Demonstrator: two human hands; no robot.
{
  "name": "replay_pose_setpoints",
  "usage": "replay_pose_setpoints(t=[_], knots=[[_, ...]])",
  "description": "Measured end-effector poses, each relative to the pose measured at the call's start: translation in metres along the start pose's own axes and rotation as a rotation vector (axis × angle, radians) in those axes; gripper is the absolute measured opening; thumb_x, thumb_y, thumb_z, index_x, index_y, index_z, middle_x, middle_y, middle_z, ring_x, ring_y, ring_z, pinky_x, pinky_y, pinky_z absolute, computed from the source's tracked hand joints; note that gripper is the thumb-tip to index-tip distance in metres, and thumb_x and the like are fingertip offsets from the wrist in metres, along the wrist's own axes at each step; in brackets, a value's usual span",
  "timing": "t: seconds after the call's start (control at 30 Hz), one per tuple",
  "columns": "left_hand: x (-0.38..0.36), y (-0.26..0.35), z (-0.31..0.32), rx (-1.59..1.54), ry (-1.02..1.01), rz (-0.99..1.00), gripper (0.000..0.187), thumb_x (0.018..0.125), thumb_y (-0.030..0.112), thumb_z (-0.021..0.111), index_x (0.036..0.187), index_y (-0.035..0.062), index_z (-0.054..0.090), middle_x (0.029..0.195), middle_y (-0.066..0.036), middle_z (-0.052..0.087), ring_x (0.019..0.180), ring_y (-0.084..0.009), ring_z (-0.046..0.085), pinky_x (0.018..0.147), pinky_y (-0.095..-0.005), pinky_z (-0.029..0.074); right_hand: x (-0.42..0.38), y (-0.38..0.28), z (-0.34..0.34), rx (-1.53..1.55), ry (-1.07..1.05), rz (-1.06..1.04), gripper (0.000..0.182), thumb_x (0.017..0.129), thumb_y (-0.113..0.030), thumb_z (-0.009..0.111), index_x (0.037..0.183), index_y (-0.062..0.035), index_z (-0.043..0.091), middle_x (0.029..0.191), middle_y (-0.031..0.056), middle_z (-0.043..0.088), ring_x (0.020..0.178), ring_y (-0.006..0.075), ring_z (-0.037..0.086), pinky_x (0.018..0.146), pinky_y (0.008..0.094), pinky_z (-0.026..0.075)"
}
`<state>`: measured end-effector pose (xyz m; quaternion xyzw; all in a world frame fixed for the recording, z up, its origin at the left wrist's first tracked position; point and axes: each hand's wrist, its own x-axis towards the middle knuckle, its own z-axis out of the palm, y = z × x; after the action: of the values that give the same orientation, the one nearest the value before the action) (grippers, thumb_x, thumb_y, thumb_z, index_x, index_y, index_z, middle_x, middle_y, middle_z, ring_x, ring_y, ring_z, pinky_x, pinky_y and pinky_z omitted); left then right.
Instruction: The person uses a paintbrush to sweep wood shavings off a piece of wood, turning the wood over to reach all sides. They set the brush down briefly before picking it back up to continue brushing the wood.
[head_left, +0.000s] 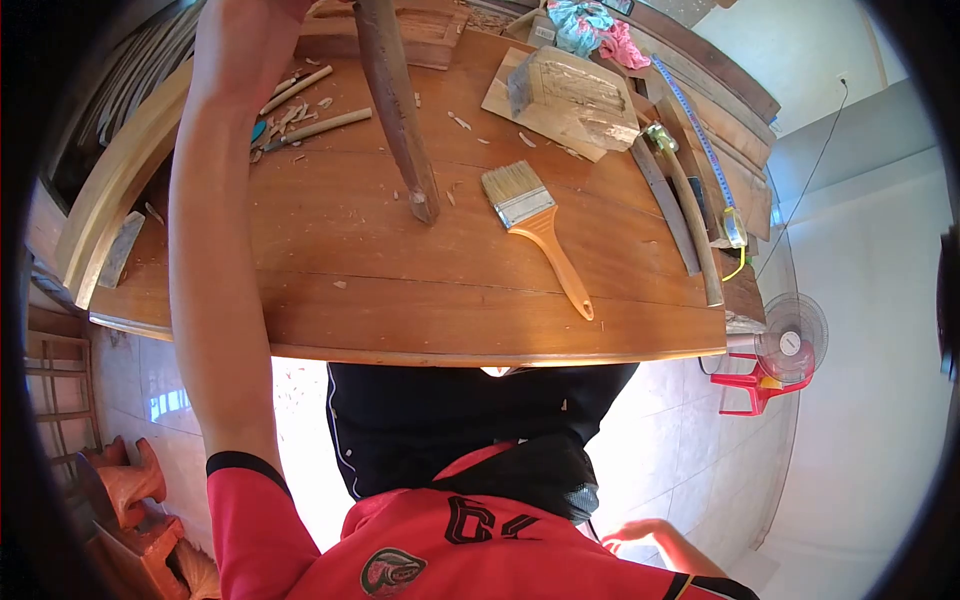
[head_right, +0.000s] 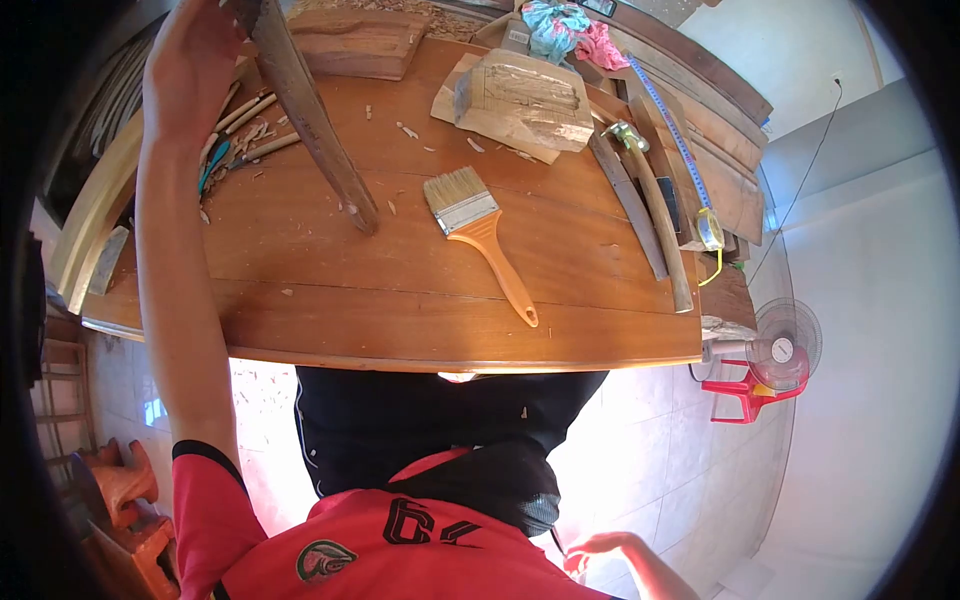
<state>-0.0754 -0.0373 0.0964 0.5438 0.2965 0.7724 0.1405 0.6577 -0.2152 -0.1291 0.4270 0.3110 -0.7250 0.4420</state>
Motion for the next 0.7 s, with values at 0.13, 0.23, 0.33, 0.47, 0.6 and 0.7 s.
replay_pose_setpoints(t=[0.13, 0.23, 0.33, 0.47, 0.6, 0.7], knots=[[0.003, 0.0, -0.006, -0.093, -0.084, -0.028, 0.049, 0.105, 0.042, 0.053, 0.144, 0.013, 0.055, 0.104, 0.002, 0.061, 0.091, -0.009, 0.056, 0.077, -0.0284, 0.046, 0.005, 0.005, 0.041, 0.498, 0.119, -0.129, 0.04, 0.105, -0.026, 0.054, 0.135, -0.0009, 0.059, 0.13, 0.0106, 0.065, 0.118, 0.0165, 0.059, 0.105, 0.0349, 0.044], [-0.004, -0.004, 0.011, 0.052, 0.061, 0.035, 0.049, 0.105, 0.043, 0.053, 0.144, 0.0126, 0.055, 0.107, 0.001, 0.061, 0.092, -0.0099, 0.056, 0.078, -0.0285, 0.047, 0.009, 0.043, 0.046, 1.079, -0.186, -0.616, 0.072, 0.095, -0.024, 0.068, 0.156, -0.004, 0.036, 0.155, 0.0167, 0.043, 0.141, 0.0228, 0.043, 0.117, 0.0398, 0.033], [-0.001, -0.002, 0.008, 0.06, 0.081, 0.029, 0.049, 0.105, 0.043, 0.053, 0.144, 0.0124, 0.055, 0.107, 0.0, 0.061, 0.093, -0.0106, 0.057, 0.079, -0.0284, 0.047, -0.024, -0.01, 0.078, 1.222, -0.072, -0.665, 0.064, 0.091, -0.018, 0.07, 0.147, -0.0018, 0.045, 0.136, 0.0179, 0.058, 0.117, 0.0242, 0.061, 0.102, 0.0394, 0.048], [-0.004, -0.002, 0.011, 0.051, 0.077, 0.023, 0.049, 0.105, 0.042, 0.053, 0.144, 0.0127, 0.055, 0.107, 0.0, 0.061, 0.093, -0.0108, 0.057, 0.079, -0.0281, 0.046, 0.011, -0.027, 0.084, 0.913, 0.116, -0.616, 0.06, 0.091, -0.017, 0.069, 0.145, -0.0017, 0.046, 0.131, 0.0173, 0.058, 0.112, 0.0239, 0.061, 0.098, 0.0393, 0.048], [0.004, 0.005, -0.002, -0.154, -0.034, -0.117, 0.048, 0.105, 0.042, 0.053, 0.144, 0.0132, 0.055, 0.108, 0.0, 0.06, 0.095, -0.0116, 0.055, 0.079, -0.0289, 0.046, 0.036, -0.05, 0.072, 0.721, 0.268, -0.586, 0.057, 0.091, -0.016, 0.068, 0.142, -0.0016, 0.046, 0.126, 0.0167, 0.058, 0.107, 0.0235, 0.061, 0.093, 0.0392, 0.049], [0.003, 0.005, -0.007, -0.119, -0.023, -0.114, 0.048, 0.105, 0.042, 0.053, 0.143, 0.0123, 0.056, 0.107, 0.001, 0.06, 0.094, -0.0113, 0.055, 0.079, -0.0286, 0.046, 0.043, -0.069, 0.062, 0.639, 0.347, -0.557, 0.055, 0.091, -0.015, 0.068, 0.14, -0.0016, 0.047, 0.122, 0.0163, 0.059, 0.104, 0.0233, 0.061, 0.09, 0.0392, 0.05]])
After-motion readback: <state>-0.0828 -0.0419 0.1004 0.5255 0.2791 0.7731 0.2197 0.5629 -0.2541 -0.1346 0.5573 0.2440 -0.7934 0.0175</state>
